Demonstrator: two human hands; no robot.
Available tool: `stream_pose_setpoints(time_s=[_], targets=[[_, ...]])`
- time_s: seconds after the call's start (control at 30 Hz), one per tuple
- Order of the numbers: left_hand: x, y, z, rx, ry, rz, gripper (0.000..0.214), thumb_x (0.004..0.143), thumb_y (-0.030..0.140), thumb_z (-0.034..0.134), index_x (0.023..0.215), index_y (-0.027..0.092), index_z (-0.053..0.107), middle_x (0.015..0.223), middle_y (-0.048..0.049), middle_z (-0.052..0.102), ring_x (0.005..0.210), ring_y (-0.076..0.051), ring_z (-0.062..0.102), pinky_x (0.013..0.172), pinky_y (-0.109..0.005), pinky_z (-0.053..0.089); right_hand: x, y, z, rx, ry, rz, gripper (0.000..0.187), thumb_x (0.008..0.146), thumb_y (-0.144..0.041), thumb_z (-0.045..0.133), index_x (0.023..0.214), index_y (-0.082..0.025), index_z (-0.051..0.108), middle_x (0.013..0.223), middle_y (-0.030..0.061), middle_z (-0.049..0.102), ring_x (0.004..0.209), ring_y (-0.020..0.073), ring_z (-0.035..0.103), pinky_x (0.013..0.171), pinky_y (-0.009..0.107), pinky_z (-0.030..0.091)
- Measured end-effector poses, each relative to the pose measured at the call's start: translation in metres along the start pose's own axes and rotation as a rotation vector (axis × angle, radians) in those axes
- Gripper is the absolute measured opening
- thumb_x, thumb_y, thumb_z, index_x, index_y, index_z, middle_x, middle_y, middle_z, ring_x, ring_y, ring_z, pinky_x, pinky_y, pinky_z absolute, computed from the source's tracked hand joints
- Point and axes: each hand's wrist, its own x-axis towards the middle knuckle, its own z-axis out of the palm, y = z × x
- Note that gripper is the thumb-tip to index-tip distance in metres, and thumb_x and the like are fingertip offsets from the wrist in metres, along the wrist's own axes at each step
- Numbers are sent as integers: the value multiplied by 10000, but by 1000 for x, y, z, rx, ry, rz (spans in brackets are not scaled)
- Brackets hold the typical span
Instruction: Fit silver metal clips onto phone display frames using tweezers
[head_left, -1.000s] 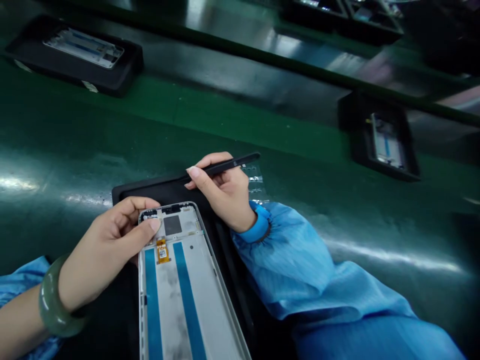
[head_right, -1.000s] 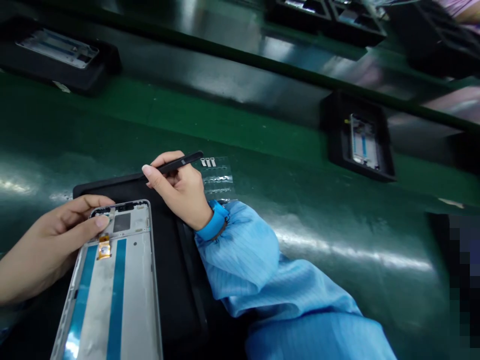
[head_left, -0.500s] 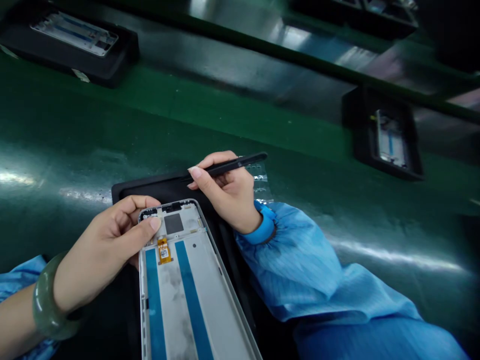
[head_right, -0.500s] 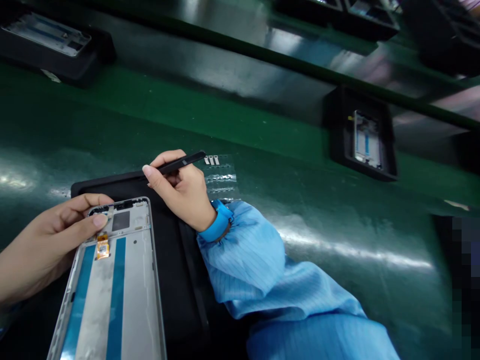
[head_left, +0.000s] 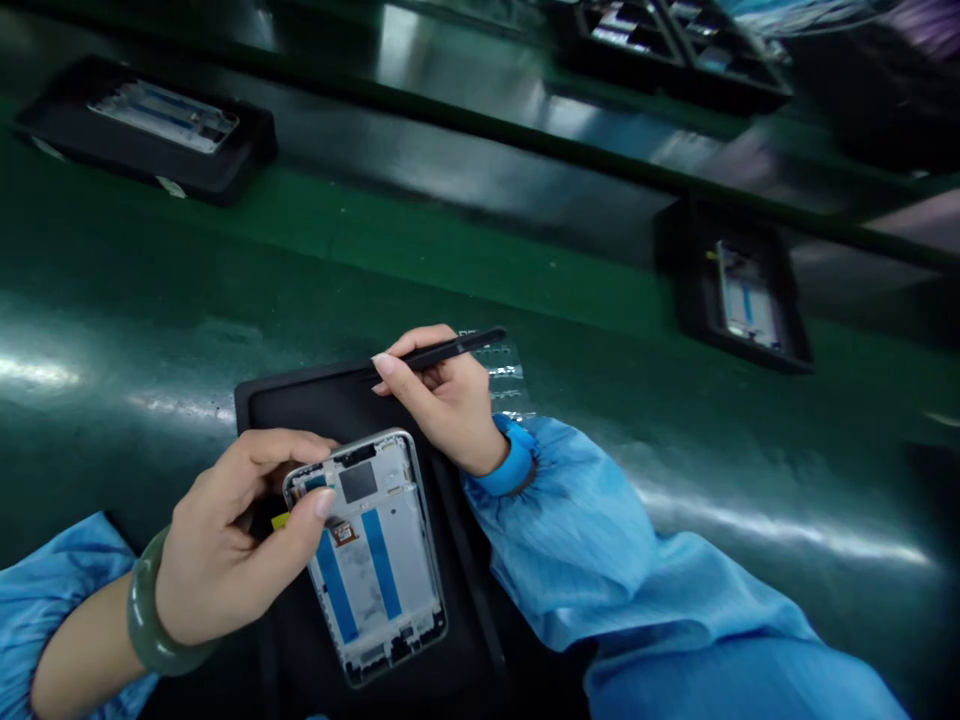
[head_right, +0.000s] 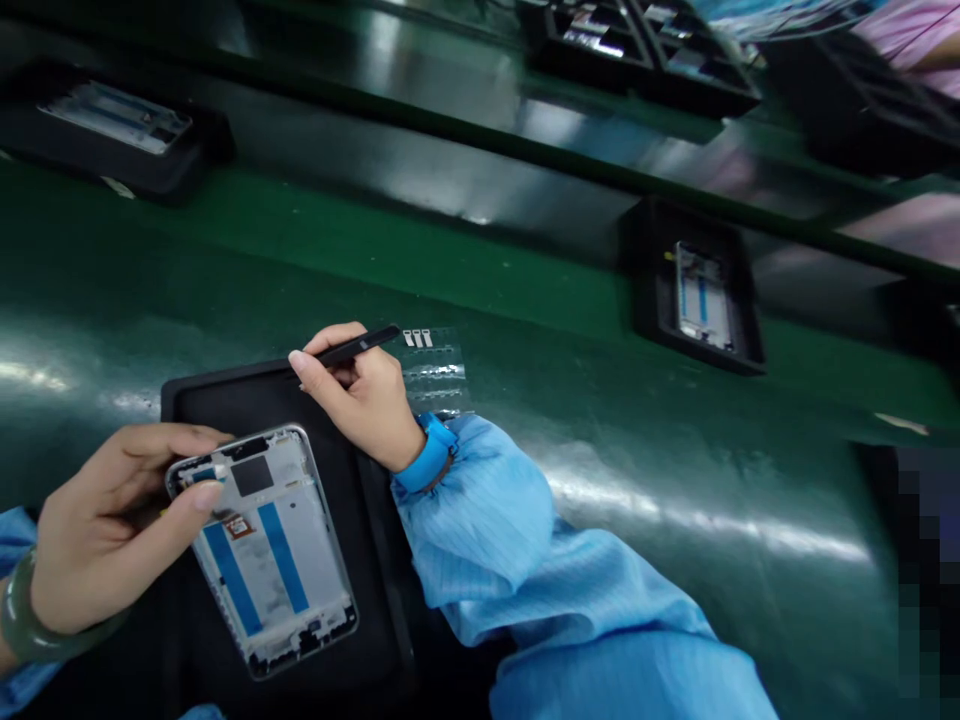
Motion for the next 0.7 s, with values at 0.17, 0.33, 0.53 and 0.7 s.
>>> stream_pose_setpoints(time_s=[0.17,0.33,0.53,0.7], targets=[[-3,-2,0,-97,-20,99,281,755,118,598,1009,225,545,958,-36,667,805,-155,652,668,-233,538,2,5,0,12,-13,29,198,775,-319,666,832,-175,542,733,-37,557,575,83,630,508,186,498],[3,-2,4,-163,-11,-215,149,794,245,604,932,193,581,762,-4,653,595,-96,588,540,-185,485,3,7,1,4,-8,35,220,767,-341,670,832,-173,542,714,-41,559,570,88,628,518,195,496],[17,-7,4,-502,-54,-564,289,765,356,659,985,199,556,737,20,617,618,-86,562,562,-183,488,3,7,-1,-39,-41,34,204,780,-346,655,834,-183,543,692,-37,560,571,98,617,506,208,485],[22,-2,0,-662,-28,-724,373,692,368,727,971,193,552,693,34,601,539,-73,539,498,-182,488,2,3,-2,-110,-42,25,180,797,-351,635,825,-193,553,682,-31,556,528,89,574,482,219,481]])
